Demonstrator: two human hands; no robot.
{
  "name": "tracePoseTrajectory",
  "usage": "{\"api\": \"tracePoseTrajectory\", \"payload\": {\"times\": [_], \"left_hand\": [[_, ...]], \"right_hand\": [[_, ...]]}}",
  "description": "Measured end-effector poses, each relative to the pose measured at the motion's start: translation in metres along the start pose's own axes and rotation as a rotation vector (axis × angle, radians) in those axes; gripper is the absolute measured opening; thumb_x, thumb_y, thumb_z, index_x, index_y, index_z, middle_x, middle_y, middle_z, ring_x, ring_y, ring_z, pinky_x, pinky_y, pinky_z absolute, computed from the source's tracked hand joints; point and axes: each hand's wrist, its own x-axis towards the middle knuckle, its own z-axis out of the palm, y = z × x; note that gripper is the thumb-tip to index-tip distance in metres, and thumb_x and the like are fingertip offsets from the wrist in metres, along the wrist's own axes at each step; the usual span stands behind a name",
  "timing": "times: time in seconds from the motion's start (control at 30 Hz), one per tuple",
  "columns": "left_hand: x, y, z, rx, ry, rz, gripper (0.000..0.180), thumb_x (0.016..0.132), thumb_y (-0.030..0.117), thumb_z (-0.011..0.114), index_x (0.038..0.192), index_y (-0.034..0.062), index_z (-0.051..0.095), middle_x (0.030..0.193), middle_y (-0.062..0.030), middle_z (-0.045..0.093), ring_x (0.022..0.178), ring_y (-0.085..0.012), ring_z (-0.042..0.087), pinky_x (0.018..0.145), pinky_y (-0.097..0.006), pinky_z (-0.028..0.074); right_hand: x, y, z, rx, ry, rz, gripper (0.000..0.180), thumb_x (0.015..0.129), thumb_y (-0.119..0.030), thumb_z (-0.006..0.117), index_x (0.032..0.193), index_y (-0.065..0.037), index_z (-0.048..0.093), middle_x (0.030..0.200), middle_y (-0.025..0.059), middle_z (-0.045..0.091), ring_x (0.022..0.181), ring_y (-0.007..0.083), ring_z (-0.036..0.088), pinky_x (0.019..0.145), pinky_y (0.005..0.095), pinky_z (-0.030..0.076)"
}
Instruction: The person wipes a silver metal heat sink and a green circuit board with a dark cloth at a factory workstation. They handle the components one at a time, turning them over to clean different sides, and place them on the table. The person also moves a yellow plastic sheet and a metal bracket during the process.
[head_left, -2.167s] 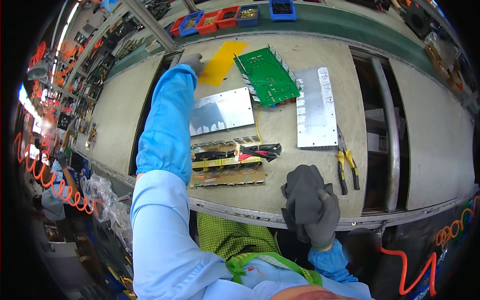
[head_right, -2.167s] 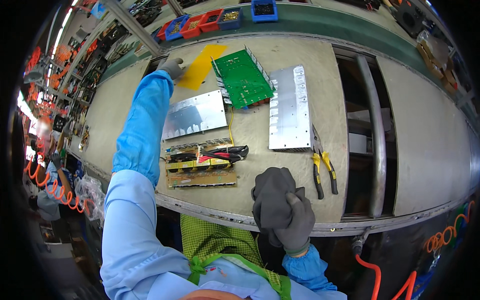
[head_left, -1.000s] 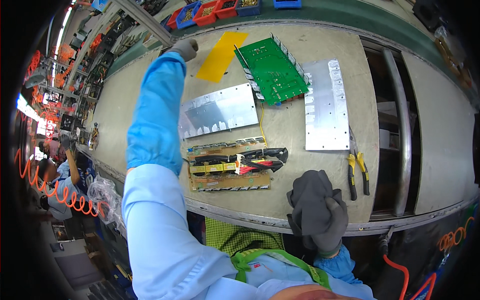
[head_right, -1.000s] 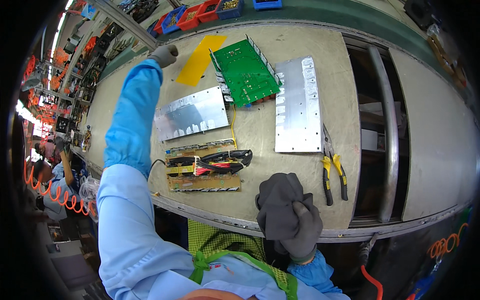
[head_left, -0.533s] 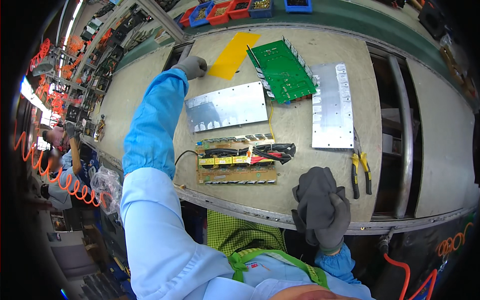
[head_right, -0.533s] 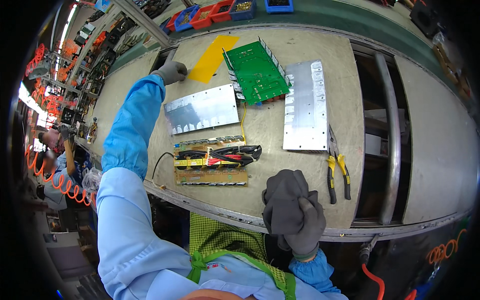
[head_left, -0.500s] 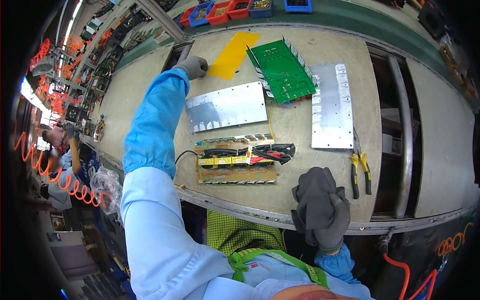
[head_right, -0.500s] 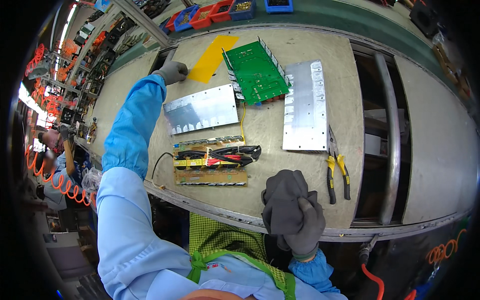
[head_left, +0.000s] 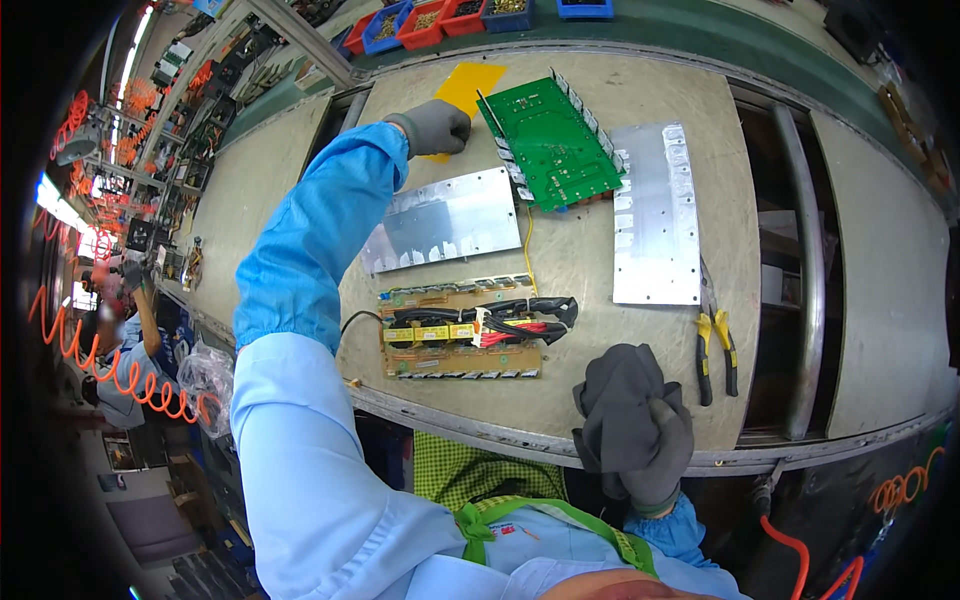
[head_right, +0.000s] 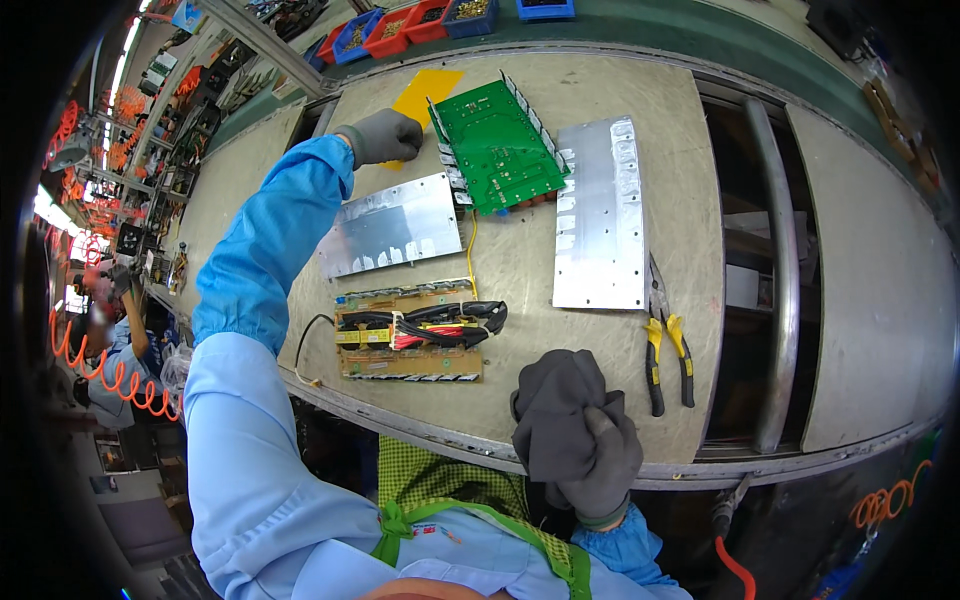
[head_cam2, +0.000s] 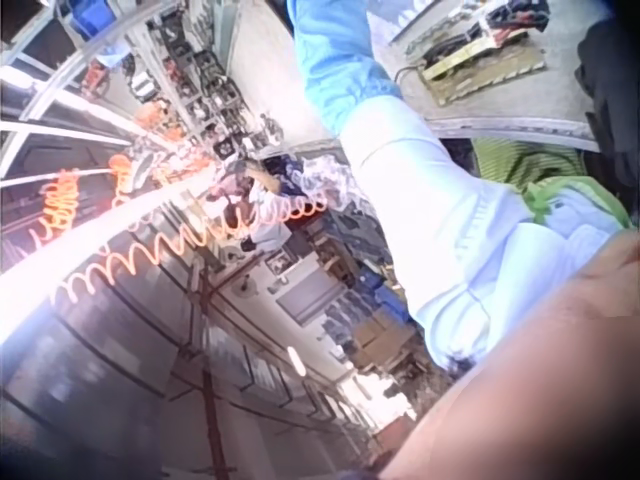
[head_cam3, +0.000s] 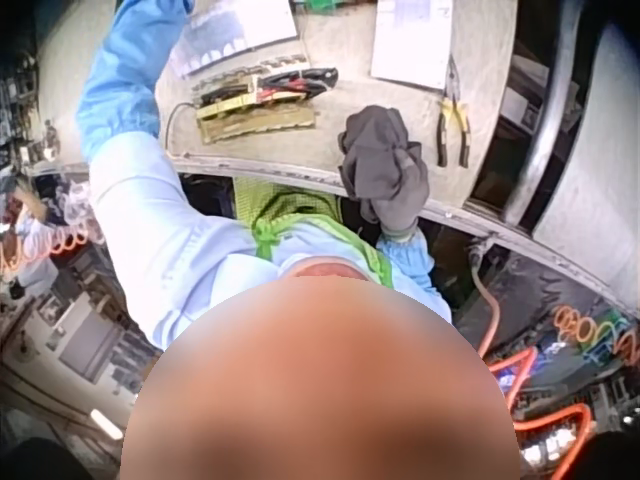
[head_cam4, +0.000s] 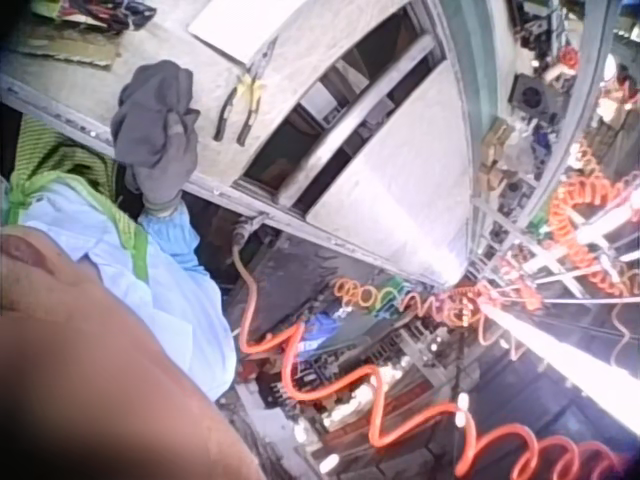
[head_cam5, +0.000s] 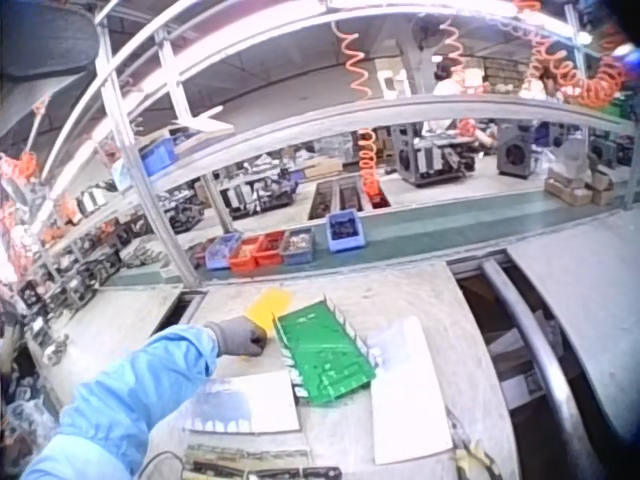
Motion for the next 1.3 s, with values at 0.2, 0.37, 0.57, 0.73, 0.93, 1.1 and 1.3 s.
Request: {"api": "tracePoseTrajectory", "payload": {"times": [0.2, 0.37, 0.57, 0.73, 0.93, 1.1, 1.3], "left_hand": [[0.022, -0.016, -0.016, 0.009, 0.024, 0.039, 0.021, 0.074, 0.02, 0.064, 0.091, 0.0086, 0.067, 0.085, -0.0115, 0.067, 0.079, -0.0271, 0.064, 0.073, -0.038, 0.05], [0.079, -0.065, -0.045, -0.07, 0.415, -0.103, 0.02, 0.077, 0.017, 0.063, 0.093, 0.0045, 0.064, 0.085, -0.0123, 0.066, 0.078, -0.0247, 0.064, 0.072, -0.036, 0.05], [0.142, -0.082, -0.035, -0.019, 0.445, -0.183, 0.018, 0.076, 0.016, 0.063, 0.09, 0.004, 0.063, 0.082, -0.0129, 0.065, 0.077, -0.0267, 0.063, 0.071, -0.036, 0.049], [0.16, -0.082, -0.033, 0.026, 0.432, -0.068, 0.02, 0.075, 0.017, 0.064, 0.091, 0.0058, 0.063, 0.088, -0.0172, 0.066, 0.086, -0.0338, 0.063, 0.075, -0.039, 0.049], [0.162, -0.069, -0.039, 0.166, 0.354, 0.048, 0.017, 0.074, 0.01, 0.06, 0.09, 0.0035, 0.061, 0.084, -0.0163, 0.064, 0.082, -0.033, 0.063, 0.071, -0.039, 0.049], [0.159, -0.06, -0.041, 0.175, 0.263, 0.067, 0.015, 0.075, 0.009, 0.059, 0.09, 0.004, 0.06, 0.085, -0.0169, 0.064, 0.081, -0.0346, 0.062, 0.07, -0.041, 0.049], [0.143, -0.044, -0.039, 0.201, 0.264, 0.156, 0.016, 0.076, 0.013, 0.062, 0.091, 0.0054, 0.061, 0.079, -0.0144, 0.064, 0.077, -0.0287, 0.063, 0.067, -0.039, 0.049]], "right_hand": [[0.002, -0.003, 0.0, 0.009, 0.004, -0.005, 0.048, 0.064, -0.023, 0.078, 0.103, -0.001, 0.059, 0.087, 0.0218, 0.06, 0.073, 0.0381, 0.062, 0.06, 0.0422, 0.05], [0.005, -0.005, -0.006, -0.025, -0.053, 0.035, 0.047, 0.063, -0.023, 0.078, 0.101, -0.001, 0.06, 0.084, 0.0212, 0.061, 0.072, 0.0363, 0.064, 0.061, 0.0404, 0.052], [0.008, 0.004, -0.005, 0.125, -0.074, 0.029, 0.036, 0.068, -0.014, 0.072, 0.099, -0.003, 0.059, 0.08, 0.0203, 0.06, 0.069, 0.0341, 0.063, 0.057, 0.0369, 0.05], [-0.014, 0.02, 0.007, 0.277, -0.123, 0.305, 0.043, 0.062, -0.02, 0.078, 0.098, -0.004, 0.06, 0.08, 0.0204, 0.061, 0.065, 0.0351, 0.064, 0.053, 0.0383, 0.051], [0.003, 0.019, 0.0, 0.154, -0.062, -0.045, 0.047, 0.063, -0.025, 0.08, 0.099, -0.005, 0.06, 0.08, 0.0197, 0.061, 0.064, 0.0344, 0.064, 0.052, 0.0382, 0.051], [0.003, 0.013, -0.003, 0.11, -0.042, -0.033, 0.049, 0.062, -0.027, 0.081, 0.1, -0.004, 0.06, 0.079, 0.0194, 0.061, 0.066, 0.0341, 0.064, 0.054, 0.0386, 0.051], [0.005, 0.005, -0.007, 0.109, -0.061, 0.048, 0.054, 0.057, -0.029, 0.083, 0.099, -0.004, 0.061, 0.08, 0.0203, 0.06, 0.068, 0.0366, 0.064, 0.061, 0.0414, 0.053]]}}
